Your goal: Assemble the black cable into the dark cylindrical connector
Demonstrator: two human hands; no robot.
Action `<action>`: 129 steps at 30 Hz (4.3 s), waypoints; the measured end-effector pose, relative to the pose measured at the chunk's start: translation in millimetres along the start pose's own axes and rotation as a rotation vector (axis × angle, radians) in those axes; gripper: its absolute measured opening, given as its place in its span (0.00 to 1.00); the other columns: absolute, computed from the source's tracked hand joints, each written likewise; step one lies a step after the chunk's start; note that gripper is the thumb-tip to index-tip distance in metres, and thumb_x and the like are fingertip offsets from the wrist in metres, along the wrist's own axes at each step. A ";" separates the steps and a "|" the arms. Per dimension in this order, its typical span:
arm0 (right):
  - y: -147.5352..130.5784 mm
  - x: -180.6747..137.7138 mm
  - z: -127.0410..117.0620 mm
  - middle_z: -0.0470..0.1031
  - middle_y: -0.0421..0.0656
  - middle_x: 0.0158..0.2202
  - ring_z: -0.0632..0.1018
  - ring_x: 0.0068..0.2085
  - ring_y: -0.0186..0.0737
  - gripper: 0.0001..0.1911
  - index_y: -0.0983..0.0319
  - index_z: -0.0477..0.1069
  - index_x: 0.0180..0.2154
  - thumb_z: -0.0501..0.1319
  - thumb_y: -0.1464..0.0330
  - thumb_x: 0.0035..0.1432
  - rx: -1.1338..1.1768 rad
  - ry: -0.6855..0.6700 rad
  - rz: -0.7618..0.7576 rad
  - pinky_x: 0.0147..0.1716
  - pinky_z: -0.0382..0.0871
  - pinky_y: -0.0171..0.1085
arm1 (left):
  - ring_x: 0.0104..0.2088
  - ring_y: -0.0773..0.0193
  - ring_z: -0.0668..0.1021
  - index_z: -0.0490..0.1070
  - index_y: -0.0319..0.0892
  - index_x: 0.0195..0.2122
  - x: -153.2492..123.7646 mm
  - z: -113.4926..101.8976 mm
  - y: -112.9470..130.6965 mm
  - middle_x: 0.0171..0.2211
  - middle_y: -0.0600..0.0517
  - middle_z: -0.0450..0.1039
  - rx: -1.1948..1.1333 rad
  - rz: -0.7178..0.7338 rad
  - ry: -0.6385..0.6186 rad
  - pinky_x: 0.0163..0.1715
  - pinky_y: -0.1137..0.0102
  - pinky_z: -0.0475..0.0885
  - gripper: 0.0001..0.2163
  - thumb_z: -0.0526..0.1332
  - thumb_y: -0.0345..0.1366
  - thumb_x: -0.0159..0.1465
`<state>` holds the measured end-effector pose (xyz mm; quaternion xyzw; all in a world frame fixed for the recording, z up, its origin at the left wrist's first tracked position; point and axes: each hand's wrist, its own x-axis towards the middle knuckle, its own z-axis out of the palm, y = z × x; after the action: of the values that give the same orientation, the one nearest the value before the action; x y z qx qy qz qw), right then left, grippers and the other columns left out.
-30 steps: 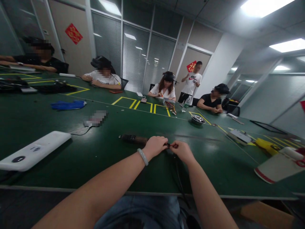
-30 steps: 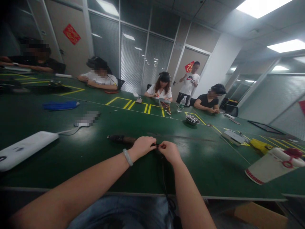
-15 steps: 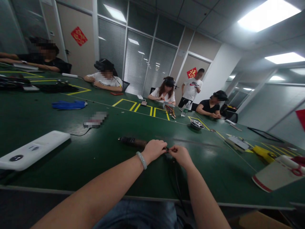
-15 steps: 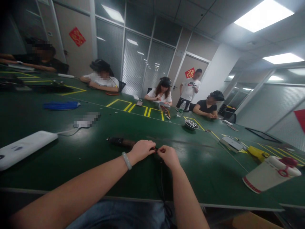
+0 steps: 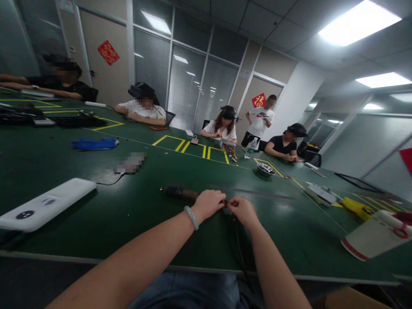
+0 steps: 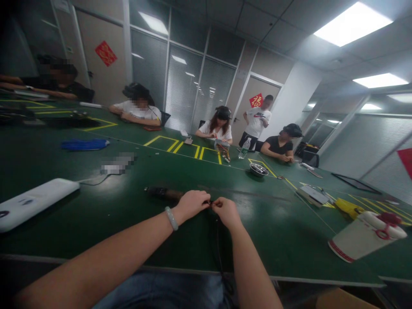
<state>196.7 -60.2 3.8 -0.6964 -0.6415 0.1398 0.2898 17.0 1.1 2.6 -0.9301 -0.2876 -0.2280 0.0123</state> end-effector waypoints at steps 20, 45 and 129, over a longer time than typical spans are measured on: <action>-12.8 -3.5 0.8 0.76 0.39 0.25 0.74 0.26 0.34 0.08 0.60 0.75 0.30 0.59 0.65 0.52 -0.103 0.054 0.000 0.25 0.59 0.31 | 0.36 0.62 0.75 0.67 0.44 0.36 1.1 -4.3 3.6 0.35 0.52 0.72 0.006 -0.031 -0.020 0.35 0.69 0.67 0.06 0.59 0.40 0.63; -4.7 -1.0 -4.9 0.78 0.41 0.32 0.74 0.33 0.36 0.10 0.59 0.78 0.36 0.58 0.66 0.55 -0.153 -0.003 -0.129 0.32 0.63 0.33 | 0.38 0.62 0.75 0.73 0.44 0.37 -2.5 -4.2 0.1 0.36 0.52 0.73 -0.111 -0.001 0.012 0.39 0.69 0.67 0.07 0.57 0.38 0.64; 107.7 -1.1 -92.5 0.74 0.47 0.35 0.74 0.40 0.45 0.05 0.62 0.65 0.34 0.52 0.71 0.61 -0.828 0.116 -0.027 0.41 0.61 0.38 | 0.38 0.63 0.74 0.70 0.48 0.43 -47.7 -25.4 -14.0 0.39 0.52 0.69 -0.290 0.134 -0.172 0.38 0.71 0.68 0.09 0.56 0.41 0.64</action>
<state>336.4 -82.9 14.1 -0.7525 -0.6350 -0.1732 0.0230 -36.0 -16.4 3.2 -0.9554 -0.1890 -0.1852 -0.1315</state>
